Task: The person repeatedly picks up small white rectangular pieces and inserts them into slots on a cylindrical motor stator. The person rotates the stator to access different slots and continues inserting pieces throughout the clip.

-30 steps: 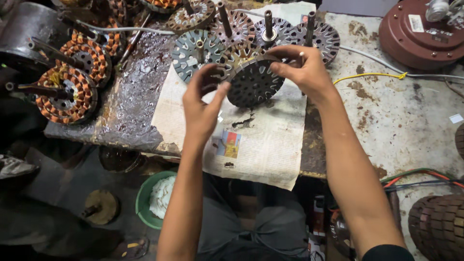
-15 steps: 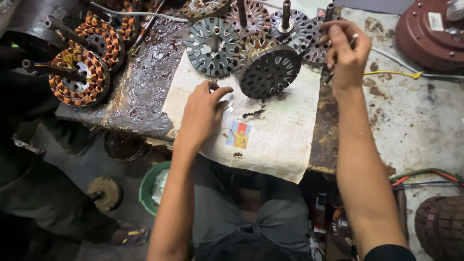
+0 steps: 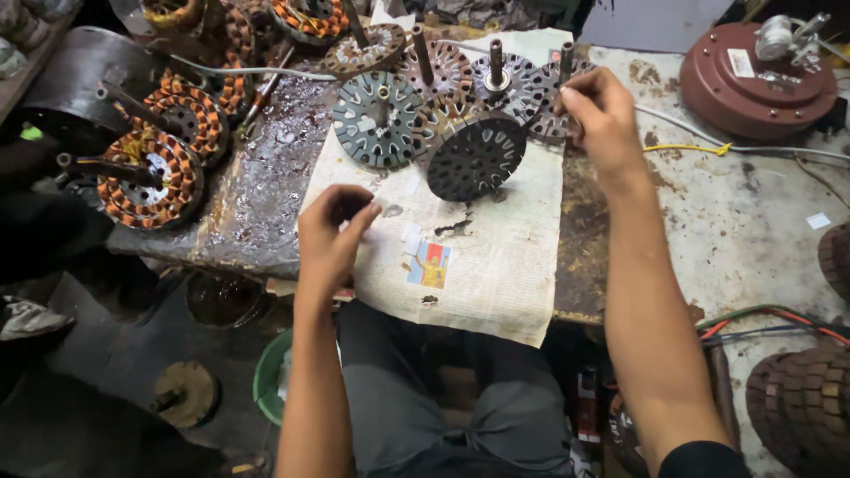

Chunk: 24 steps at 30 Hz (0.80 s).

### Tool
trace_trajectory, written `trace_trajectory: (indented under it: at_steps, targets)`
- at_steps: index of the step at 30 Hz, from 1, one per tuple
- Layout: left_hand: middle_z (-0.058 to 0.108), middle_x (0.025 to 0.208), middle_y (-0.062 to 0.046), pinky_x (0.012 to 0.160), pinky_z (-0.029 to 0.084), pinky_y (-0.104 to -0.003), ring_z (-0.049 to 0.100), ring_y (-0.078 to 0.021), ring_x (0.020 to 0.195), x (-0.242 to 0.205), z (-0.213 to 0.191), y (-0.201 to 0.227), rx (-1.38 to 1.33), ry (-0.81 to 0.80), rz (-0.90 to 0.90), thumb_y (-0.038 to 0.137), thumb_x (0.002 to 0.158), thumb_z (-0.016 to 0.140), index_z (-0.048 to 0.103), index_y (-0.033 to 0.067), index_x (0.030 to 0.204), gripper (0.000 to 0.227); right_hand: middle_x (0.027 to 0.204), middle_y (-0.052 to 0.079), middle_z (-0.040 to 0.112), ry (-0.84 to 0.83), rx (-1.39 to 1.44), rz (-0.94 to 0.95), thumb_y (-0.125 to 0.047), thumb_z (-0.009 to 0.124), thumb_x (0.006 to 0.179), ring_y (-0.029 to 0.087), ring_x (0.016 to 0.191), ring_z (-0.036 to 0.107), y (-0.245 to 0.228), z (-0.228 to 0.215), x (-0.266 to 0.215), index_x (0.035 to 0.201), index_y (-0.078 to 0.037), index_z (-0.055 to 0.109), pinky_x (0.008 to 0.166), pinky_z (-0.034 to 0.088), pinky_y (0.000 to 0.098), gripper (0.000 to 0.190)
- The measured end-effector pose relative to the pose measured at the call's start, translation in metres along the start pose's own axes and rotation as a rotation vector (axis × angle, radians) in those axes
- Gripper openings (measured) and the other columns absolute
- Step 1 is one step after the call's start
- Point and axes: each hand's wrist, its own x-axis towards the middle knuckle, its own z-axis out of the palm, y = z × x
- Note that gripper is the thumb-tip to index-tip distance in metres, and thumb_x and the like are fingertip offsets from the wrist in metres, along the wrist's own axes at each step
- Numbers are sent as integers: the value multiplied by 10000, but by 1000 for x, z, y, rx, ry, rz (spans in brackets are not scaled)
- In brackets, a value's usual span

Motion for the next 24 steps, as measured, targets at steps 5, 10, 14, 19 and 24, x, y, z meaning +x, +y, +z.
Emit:
trace_trajectory:
  at_steps: [5, 10, 14, 19, 24]
  targets:
    - [748, 881, -50, 736, 533, -237, 684, -96, 796, -67, 10, 21, -151, 206, -82, 16, 900, 738, 739, -9, 1038, 140, 946, 30, 644, -139, -19, -145, 43, 649, 922, 106, 837, 581, -54, 10, -69, 1106, -25, 693, 737, 468, 241, 201]
    - [726, 987, -81, 766, 537, -243, 692, -140, 877, -120, 42, 41, -134, 80, -13, -11, 891, 732, 728, -4, 997, 106, 922, 97, 759, -470, -175, -293, 88, 782, 700, 184, 848, 756, -52, 57, -155, 930, -16, 772, 748, 596, 278, 253]
    - [712, 1008, -99, 763, 548, -257, 695, -163, 872, -133, 66, 47, -193, -35, -9, -42, 896, 693, 718, -5, 1027, 139, 888, 102, 771, -395, -205, -134, 17, 835, 728, 187, 813, 770, -41, 81, -181, 946, 6, 758, 738, 596, 287, 232]
    - [697, 946, -92, 735, 572, -276, 728, -164, 834, -127, 75, 45, -245, -87, -54, -65, 918, 644, 709, -10, 1038, 147, 902, 104, 765, -273, -132, 161, 32, 794, 766, 180, 833, 748, -28, 83, -188, 993, 13, 734, 760, 614, 288, 235]
    - [683, 933, -109, 722, 568, -292, 716, -192, 828, -122, 70, 47, -170, -162, 15, -87, 899, 647, 700, -18, 1069, 191, 928, 115, 784, -279, -281, -64, 38, 784, 806, 182, 855, 776, -17, 77, -195, 958, 21, 737, 779, 613, 284, 160]
